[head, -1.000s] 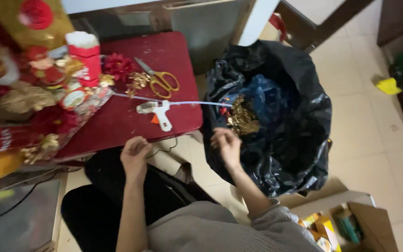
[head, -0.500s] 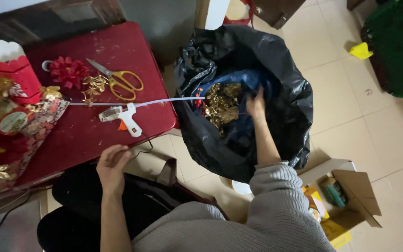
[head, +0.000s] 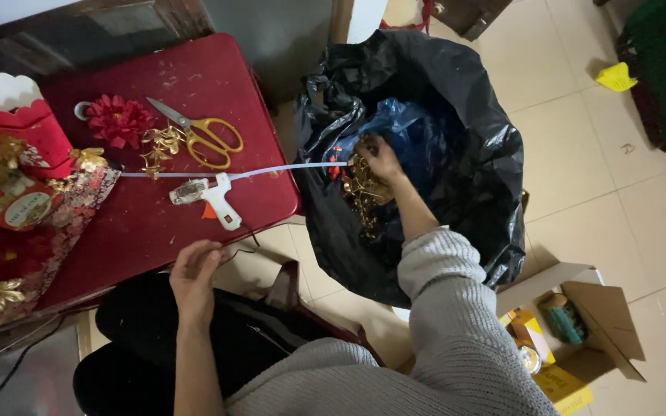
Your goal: Decorating a gift hamper with gold ornaments and ribbons using a hot glue gun
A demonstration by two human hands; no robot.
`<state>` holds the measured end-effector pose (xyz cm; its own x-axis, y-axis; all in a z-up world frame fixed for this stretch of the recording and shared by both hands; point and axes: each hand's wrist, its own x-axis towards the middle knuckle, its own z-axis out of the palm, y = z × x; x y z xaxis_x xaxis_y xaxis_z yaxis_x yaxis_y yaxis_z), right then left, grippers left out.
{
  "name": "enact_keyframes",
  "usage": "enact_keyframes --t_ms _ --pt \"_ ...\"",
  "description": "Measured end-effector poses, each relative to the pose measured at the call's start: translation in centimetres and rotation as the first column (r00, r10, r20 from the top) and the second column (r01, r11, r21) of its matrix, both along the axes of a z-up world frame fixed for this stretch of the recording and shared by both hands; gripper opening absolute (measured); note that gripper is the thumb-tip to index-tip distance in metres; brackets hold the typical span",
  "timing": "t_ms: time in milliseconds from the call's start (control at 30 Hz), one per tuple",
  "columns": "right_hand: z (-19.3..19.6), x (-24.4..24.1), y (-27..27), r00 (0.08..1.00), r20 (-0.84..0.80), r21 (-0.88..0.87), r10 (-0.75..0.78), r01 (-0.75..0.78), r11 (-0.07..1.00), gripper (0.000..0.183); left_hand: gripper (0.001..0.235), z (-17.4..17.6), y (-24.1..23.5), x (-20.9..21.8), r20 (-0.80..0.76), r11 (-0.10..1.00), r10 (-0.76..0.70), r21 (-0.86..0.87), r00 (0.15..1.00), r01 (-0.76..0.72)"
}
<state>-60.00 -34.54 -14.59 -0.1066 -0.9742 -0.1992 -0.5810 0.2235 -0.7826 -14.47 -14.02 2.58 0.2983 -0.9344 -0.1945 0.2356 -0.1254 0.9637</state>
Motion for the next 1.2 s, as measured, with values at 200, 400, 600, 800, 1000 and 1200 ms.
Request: enact_keyframes --t_ms 200,400,600,800,1000,1200 --pt "-7.3 1.3 -1.4 0.994 -0.038 0.02 -0.104 0.105 0.994 0.043 0.029 0.2 0.0 0.0 0.011 1.0 -0.024 0.003 1.0 0.024" --pt "-5.6 -3.2 0.8 0.953 0.018 -0.157 -0.301 0.3 0.941 0.015 0.029 0.6 0.1 0.1 0.007 1.0 -0.015 -0.003 1.0 0.015" --pt "4.9 -5.6 5.4 0.758 0.416 -0.125 -0.502 0.595 0.794 0.017 0.028 1.3 -0.1 -0.4 0.007 1.0 -0.002 0.002 1.0 0.002" --pt "16.2 -2.4 10.1 0.579 0.639 -0.246 -0.507 0.778 0.578 0.009 0.027 0.8 0.1 -0.1 -0.046 1.0 -0.013 -0.015 0.999 0.013" --pt "20.5 2.6 12.6 0.809 0.469 -0.661 -0.354 0.587 0.467 0.007 0.027 0.8 0.6 0.2 -0.077 0.999 0.016 -0.038 0.997 -0.019" --pt "25.4 14.4 14.7 0.73 0.617 -0.473 -0.294 0.642 0.603 0.006 0.03 -1.1 0.4 0.6 -0.09 0.996 0.026 -0.086 0.996 -0.034"
